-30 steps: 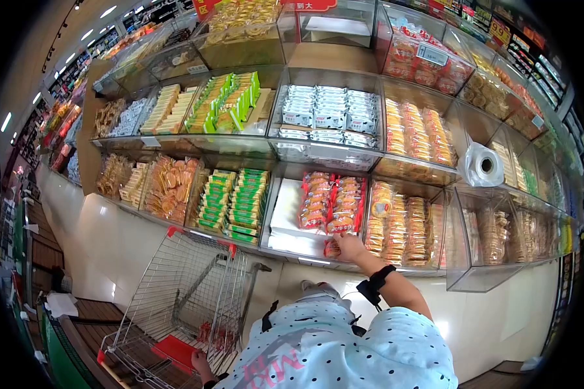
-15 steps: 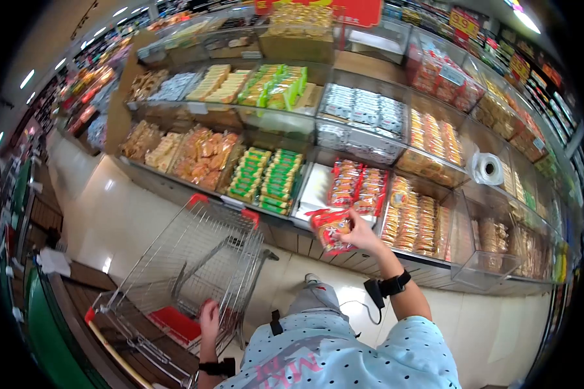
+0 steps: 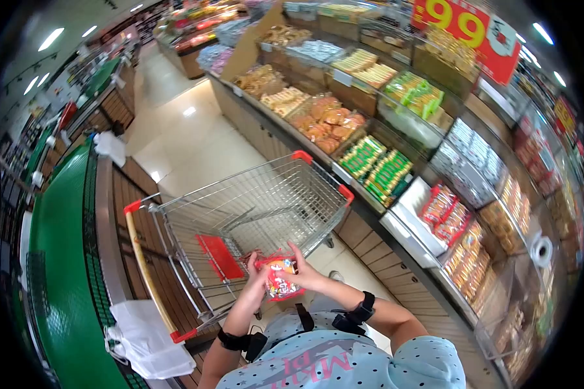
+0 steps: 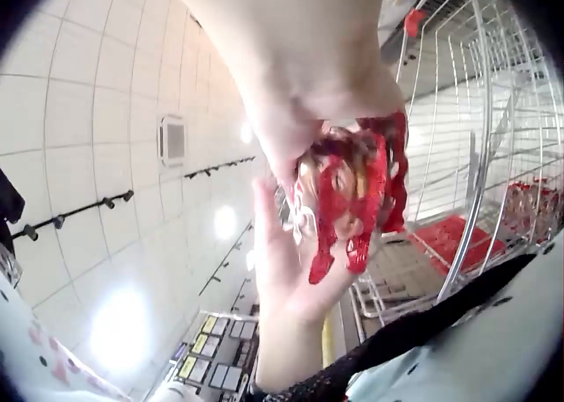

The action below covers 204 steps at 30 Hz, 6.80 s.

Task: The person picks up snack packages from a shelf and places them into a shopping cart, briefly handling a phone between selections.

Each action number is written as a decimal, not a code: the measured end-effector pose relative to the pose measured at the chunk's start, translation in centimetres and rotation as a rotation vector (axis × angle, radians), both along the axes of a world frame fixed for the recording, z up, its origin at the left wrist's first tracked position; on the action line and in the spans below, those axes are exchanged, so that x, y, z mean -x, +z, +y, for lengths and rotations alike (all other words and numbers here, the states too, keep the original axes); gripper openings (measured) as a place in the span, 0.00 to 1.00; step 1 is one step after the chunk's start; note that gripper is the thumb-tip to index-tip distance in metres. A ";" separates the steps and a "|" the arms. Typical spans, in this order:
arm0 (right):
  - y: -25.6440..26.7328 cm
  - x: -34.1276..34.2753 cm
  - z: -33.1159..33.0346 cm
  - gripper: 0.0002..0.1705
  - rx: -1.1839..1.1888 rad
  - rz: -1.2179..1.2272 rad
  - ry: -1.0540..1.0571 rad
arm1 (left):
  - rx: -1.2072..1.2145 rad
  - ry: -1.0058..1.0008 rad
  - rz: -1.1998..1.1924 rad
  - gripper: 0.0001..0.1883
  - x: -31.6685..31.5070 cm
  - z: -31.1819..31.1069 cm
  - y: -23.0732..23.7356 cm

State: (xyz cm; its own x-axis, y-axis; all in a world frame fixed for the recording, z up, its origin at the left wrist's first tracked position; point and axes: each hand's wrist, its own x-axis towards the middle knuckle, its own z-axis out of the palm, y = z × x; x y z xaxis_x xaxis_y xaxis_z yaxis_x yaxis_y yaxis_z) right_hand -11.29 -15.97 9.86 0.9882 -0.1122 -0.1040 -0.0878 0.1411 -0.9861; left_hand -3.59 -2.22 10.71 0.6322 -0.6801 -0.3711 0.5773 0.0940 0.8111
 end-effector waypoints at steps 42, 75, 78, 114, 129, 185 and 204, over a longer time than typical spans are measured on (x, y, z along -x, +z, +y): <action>-37.4 -35.8 3.0 0.36 1.330 -0.054 0.874 | -1.369 0.236 -0.509 0.25 -7.5 1.9 -12.2; -33.2 -31.1 -4.7 0.21 0.992 0.373 1.009 | -1.288 0.208 -0.371 0.27 -7.6 2.0 -11.3; -29.6 -30.1 -6.8 0.21 1.059 0.463 0.995 | -1.251 0.207 -0.465 0.26 -6.6 2.2 -11.7; 31.9 15.6 -3.4 0.05 1.331 -1.894 -0.501 | -0.908 -0.041 -1.208 0.10 -4.4 3.3 -13.3; 3.1 22.0 -27.0 0.36 1.404 0.171 -1.074 | -1.143 -0.068 -1.125 0.06 -3.6 2.6 -13.5; 0.2 4.6 -6.1 0.54 0.009 -0.305 -0.105 | 0.256 -0.081 0.239 0.31 5.1 -6.7 -4.4; -0.2 1.2 -0.9 0.42 -0.166 0.036 -0.078 | 0.102 0.044 -0.038 0.23 1.0 -1.8 -2.6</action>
State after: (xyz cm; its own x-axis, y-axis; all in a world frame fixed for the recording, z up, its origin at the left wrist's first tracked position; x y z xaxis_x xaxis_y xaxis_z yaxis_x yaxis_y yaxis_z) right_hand -12.47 -16.85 9.65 0.9725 -0.1671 -0.1624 -0.1047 0.3090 -0.9453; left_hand -4.63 -4.03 8.13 0.6745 -0.6846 -0.2764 0.5398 0.2019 0.8172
